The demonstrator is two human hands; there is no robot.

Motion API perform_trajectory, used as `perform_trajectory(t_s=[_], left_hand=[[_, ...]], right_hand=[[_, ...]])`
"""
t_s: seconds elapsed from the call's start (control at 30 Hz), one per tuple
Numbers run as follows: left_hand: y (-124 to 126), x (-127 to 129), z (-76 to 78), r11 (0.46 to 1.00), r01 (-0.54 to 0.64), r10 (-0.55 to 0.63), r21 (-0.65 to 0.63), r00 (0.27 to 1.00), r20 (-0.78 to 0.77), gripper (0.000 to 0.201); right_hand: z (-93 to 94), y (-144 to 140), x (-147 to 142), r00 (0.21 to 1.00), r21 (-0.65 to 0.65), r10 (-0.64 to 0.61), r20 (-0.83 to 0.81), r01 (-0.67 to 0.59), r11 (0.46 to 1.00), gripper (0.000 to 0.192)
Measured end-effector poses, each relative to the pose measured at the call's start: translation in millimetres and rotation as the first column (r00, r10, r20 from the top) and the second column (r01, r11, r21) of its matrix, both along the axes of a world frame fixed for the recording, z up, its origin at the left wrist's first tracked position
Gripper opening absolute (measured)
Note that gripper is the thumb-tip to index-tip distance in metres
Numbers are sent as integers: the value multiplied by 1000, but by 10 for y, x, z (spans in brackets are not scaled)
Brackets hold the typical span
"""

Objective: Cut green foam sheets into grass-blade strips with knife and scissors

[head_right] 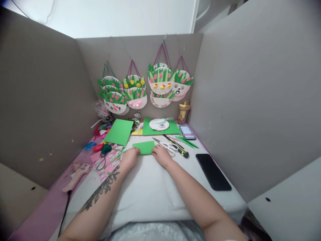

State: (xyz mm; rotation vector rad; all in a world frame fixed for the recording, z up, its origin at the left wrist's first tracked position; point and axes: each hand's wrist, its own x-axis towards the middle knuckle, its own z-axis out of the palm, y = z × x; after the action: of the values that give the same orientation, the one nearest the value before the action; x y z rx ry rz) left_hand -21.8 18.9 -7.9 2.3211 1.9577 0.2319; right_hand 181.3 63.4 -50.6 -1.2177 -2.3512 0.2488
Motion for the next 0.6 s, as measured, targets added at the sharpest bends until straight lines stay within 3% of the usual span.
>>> perform_trajectory(t_s=[0.37, 0.6], left_hand=[[26, -22, -36, 1000, 7, -7, -20, 1000, 24, 24], [59, 11, -79, 1000, -8, 7, 23, 1000, 14, 28]], right_hand=[[95, -43, -45, 995, -13, -47, 86, 48, 999, 16], [95, -72, -87, 989, 11, -79, 127, 79, 997, 19]])
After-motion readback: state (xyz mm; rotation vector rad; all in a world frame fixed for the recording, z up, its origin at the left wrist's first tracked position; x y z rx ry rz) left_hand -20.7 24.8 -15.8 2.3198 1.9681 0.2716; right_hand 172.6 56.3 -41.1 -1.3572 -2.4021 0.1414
